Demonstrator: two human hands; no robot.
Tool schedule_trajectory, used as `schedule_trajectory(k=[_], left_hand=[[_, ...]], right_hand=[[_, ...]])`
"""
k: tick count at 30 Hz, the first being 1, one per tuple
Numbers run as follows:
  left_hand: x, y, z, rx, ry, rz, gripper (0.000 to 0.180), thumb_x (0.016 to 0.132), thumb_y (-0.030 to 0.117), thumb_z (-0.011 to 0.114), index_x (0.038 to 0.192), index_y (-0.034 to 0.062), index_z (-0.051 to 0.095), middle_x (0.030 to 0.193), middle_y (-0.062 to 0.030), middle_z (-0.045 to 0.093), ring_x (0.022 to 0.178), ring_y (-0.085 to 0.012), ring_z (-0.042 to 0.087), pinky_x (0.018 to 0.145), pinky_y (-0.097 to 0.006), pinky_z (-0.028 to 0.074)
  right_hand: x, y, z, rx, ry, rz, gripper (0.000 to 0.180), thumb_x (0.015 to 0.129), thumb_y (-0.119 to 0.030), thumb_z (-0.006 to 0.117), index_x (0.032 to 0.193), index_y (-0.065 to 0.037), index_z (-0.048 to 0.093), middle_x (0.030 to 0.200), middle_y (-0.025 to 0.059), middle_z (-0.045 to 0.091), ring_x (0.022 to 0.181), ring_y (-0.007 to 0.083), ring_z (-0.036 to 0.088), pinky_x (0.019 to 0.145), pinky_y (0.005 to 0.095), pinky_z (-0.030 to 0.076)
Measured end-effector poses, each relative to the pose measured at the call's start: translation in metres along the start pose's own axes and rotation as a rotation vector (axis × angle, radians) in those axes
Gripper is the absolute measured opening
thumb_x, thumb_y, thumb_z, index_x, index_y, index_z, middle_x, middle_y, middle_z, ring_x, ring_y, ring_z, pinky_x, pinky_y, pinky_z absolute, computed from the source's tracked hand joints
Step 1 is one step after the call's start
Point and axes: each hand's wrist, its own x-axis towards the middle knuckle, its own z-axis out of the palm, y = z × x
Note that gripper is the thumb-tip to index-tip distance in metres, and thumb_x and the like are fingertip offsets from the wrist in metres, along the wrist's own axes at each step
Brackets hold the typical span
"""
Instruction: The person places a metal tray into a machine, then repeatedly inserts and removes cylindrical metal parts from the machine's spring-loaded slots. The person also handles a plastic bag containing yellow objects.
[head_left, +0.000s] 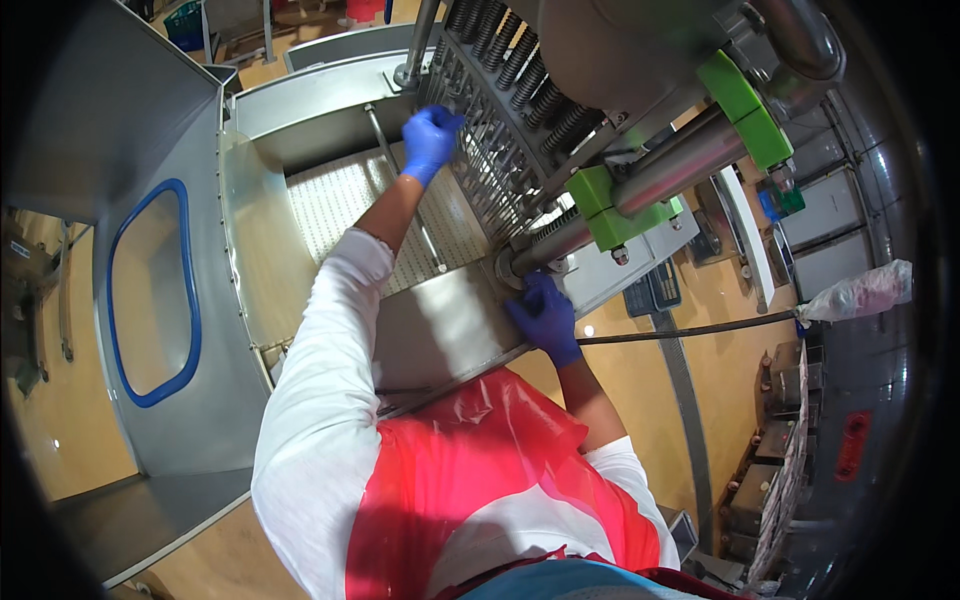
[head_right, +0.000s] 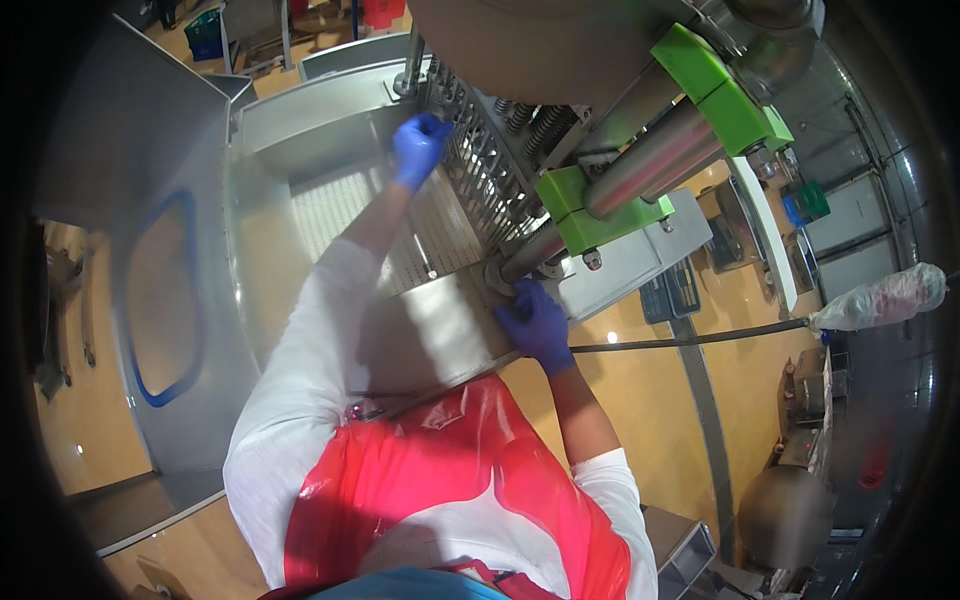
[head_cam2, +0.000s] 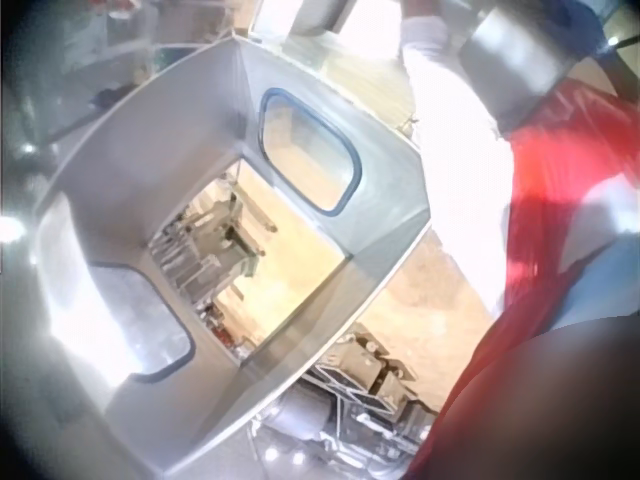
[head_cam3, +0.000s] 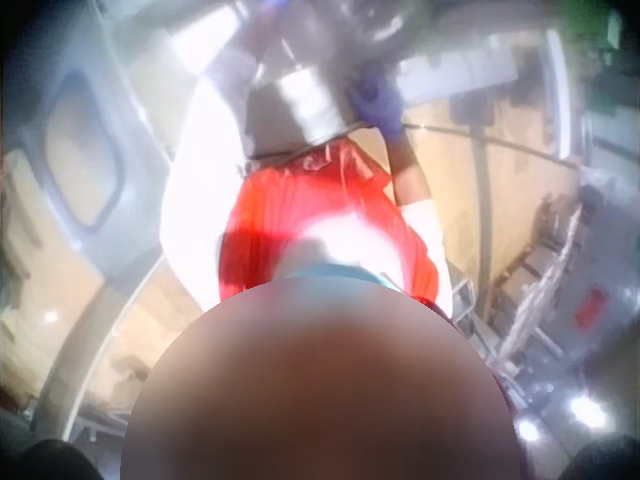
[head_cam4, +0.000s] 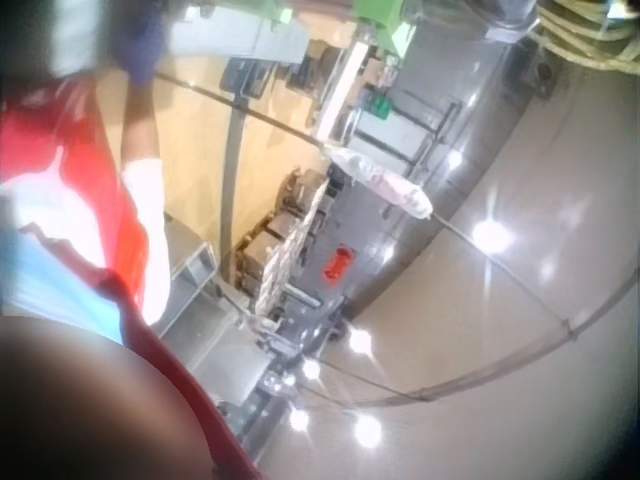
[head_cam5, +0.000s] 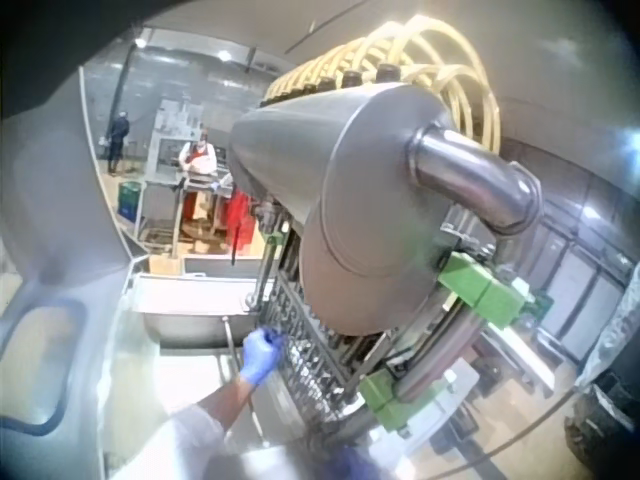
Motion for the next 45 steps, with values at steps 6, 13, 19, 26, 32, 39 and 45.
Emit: schedule_trajectory(k=[6,13,19,26,32,39,45], left_hand=[[0.020,0.065,-0.071,-0.483,-0.170,0.022,0.022,0.084,0.007,0.076,0.104,0.0004,0.068,0.101,-0.0052,0.071,0.088,-0.0092,0.065,0.082,-0.024,0.052],[-0.005,0.140,-0.114,-0.469,-0.475,0.187,0.021,0.081,-0.001,0.077,0.099,0.0010,0.067,0.109,-0.0057,0.071,0.099,-0.0112,0.064,0.092,-0.029,0.052],[-0.035,0.167,-0.125,-0.047,-0.785,0.264,0.031,0.069,-0.005,0.082,0.097,-0.0060,0.069,0.099,-0.0150,0.073,0.088,-0.0197,0.072,0.080,-0.033,0.060],[-0.100,0.223,-0.106,-0.312,-0.906,0.085,0.027,0.065,-0.004,0.087,0.083,-0.0003,0.068,0.081,-0.0031,0.068,0.084,-0.0141,0.070,0.078,-0.030,0.057],[-0.161,0.284,-0.086,-0.392,-0.848,-0.075,0.041,0.069,-0.010,0.073,0.109,-0.0103,0.064,0.089,-0.0205,0.070,0.077,-0.0297,0.072,0.072,-0.042,0.064],[-0.192,0.292,-0.067,-0.315,-0.695,-0.095,0.017,0.075,-0.004,0.073,0.089,-0.0028,0.064,0.089,-0.0169,0.072,0.074,-0.0202,0.071,0.067,-0.030,0.058],[-0.202,0.298,-0.060,-0.362,-0.675,0.058,0.021,0.074,-0.008,0.078,0.083,-0.0008,0.061,0.088,-0.0165,0.072,0.078,-0.0213,0.072,0.069,-0.032,0.060]], right_hand=[[-0.004,-0.013,-0.006,0.047,-0.059,0.188,0.053,0.074,-0.044,0.081,0.111,-0.013,0.059,0.079,0.0055,0.063,0.072,0.0248,0.064,0.067,0.0382,0.053],[-0.004,-0.020,-0.016,0.022,-0.081,0.126,0.052,0.074,-0.042,0.080,0.112,-0.013,0.058,0.080,0.0063,0.064,0.074,0.0267,0.065,0.067,0.0398,0.053],[-0.006,-0.015,-0.018,0.091,-0.029,0.057,0.051,0.075,-0.039,0.079,0.114,-0.013,0.058,0.080,0.0061,0.063,0.073,0.0275,0.065,0.067,0.0399,0.052],[-0.012,-0.001,-0.013,0.152,0.068,-0.029,0.045,0.077,-0.038,0.079,0.111,-0.013,0.064,0.082,0.0064,0.065,0.075,0.0264,0.065,0.070,0.0380,0.053],[-0.024,-0.002,-0.020,0.520,0.148,-0.125,0.033,0.080,-0.023,0.079,0.108,-0.010,0.066,0.093,0.0050,0.068,0.082,0.0196,0.067,0.072,0.0334,0.052],[-0.021,-0.106,-0.118,0.813,0.183,-0.300,0.032,0.080,-0.011,0.078,0.107,-0.001,0.063,0.087,0.0060,0.066,0.082,0.0167,0.064,0.072,0.0321,0.050],[-0.024,-0.127,-0.148,0.694,0.000,-0.159,0.028,0.076,-0.009,0.072,0.101,0.001,0.066,0.086,0.0120,0.068,0.079,0.0228,0.067,0.074,0.0326,0.050]])
